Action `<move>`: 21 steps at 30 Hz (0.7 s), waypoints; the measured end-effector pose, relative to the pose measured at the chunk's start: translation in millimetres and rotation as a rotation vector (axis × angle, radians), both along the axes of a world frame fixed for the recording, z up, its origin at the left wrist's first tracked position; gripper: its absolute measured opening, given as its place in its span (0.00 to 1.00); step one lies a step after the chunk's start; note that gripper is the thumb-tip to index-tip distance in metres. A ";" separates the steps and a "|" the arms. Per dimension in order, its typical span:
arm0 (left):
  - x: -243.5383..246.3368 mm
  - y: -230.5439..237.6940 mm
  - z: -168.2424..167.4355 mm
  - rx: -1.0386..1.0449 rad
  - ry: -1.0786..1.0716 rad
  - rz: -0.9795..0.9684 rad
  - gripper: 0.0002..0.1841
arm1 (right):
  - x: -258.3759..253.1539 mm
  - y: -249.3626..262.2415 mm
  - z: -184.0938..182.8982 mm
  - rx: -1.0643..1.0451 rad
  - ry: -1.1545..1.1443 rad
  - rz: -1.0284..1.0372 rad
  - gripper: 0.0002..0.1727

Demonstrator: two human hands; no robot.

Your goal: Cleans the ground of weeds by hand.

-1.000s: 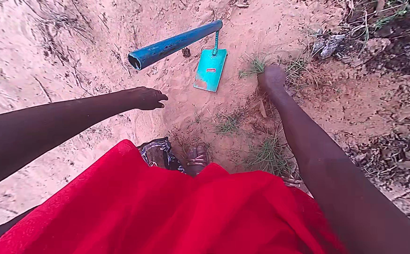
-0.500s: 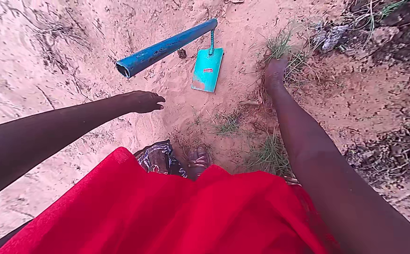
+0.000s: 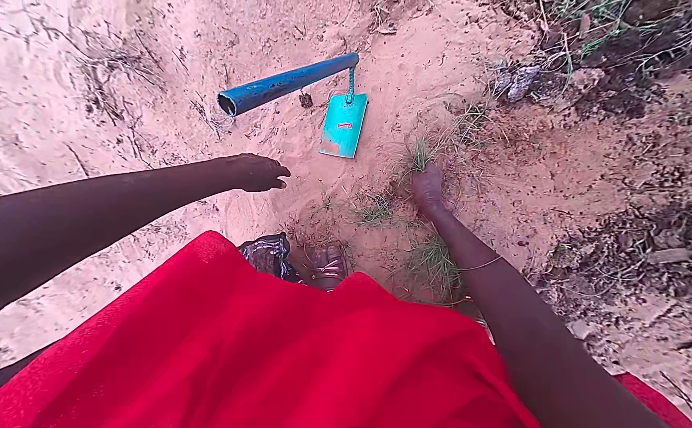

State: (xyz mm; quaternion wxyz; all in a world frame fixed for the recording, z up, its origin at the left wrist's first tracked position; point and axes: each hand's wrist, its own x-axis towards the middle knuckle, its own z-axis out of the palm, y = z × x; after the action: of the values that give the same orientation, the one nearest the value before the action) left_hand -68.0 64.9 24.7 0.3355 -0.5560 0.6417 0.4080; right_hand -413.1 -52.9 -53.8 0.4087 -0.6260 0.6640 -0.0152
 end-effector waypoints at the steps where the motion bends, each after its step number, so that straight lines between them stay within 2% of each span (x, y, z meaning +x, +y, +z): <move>1: -3.6 -1.0 2.2 -0.001 0.002 -0.005 0.25 | 1.8 17.6 1.4 0.036 -0.007 0.022 0.19; 3: -12.1 -1.4 6.6 0.010 0.019 0.003 0.26 | 4.4 47.0 4.5 0.119 0.002 0.168 0.17; 5: -22.4 -0.2 12.9 0.035 0.047 0.023 0.26 | 5.3 61.0 19.9 0.173 0.015 0.439 0.15; 7: -32.2 -1.8 14.6 0.028 0.115 0.028 0.26 | -4.2 51.1 41.0 0.148 0.012 0.662 0.13; 10: -60.6 -10.8 17.9 0.034 0.239 0.031 0.29 | -43.9 2.9 90.0 0.126 0.137 0.763 0.13; 13: -107.1 -35.8 24.4 0.011 0.296 -0.027 0.30 | -111.4 -48.7 152.3 0.159 0.361 0.754 0.18; 16: -153.4 -71.7 12.3 -0.122 0.398 -0.017 0.27 | -174.8 -68.2 205.7 0.107 0.488 0.620 0.16; 19: -193.1 -107.0 -15.8 -0.255 0.474 0.106 0.22 | -211.0 -65.5 216.1 0.042 0.484 0.430 0.16; 21: -209.1 -118.9 -30.1 -0.323 0.500 0.178 0.22 | -218.0 -56.5 201.6 0.011 0.448 0.271 0.16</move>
State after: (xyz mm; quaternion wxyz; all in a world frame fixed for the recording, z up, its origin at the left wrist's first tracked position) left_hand -277.0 -54.0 -5.4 0.0373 -0.5385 0.7098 0.4525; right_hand -631.1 -109.4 147.8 0.2532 -0.6947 0.6481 0.1824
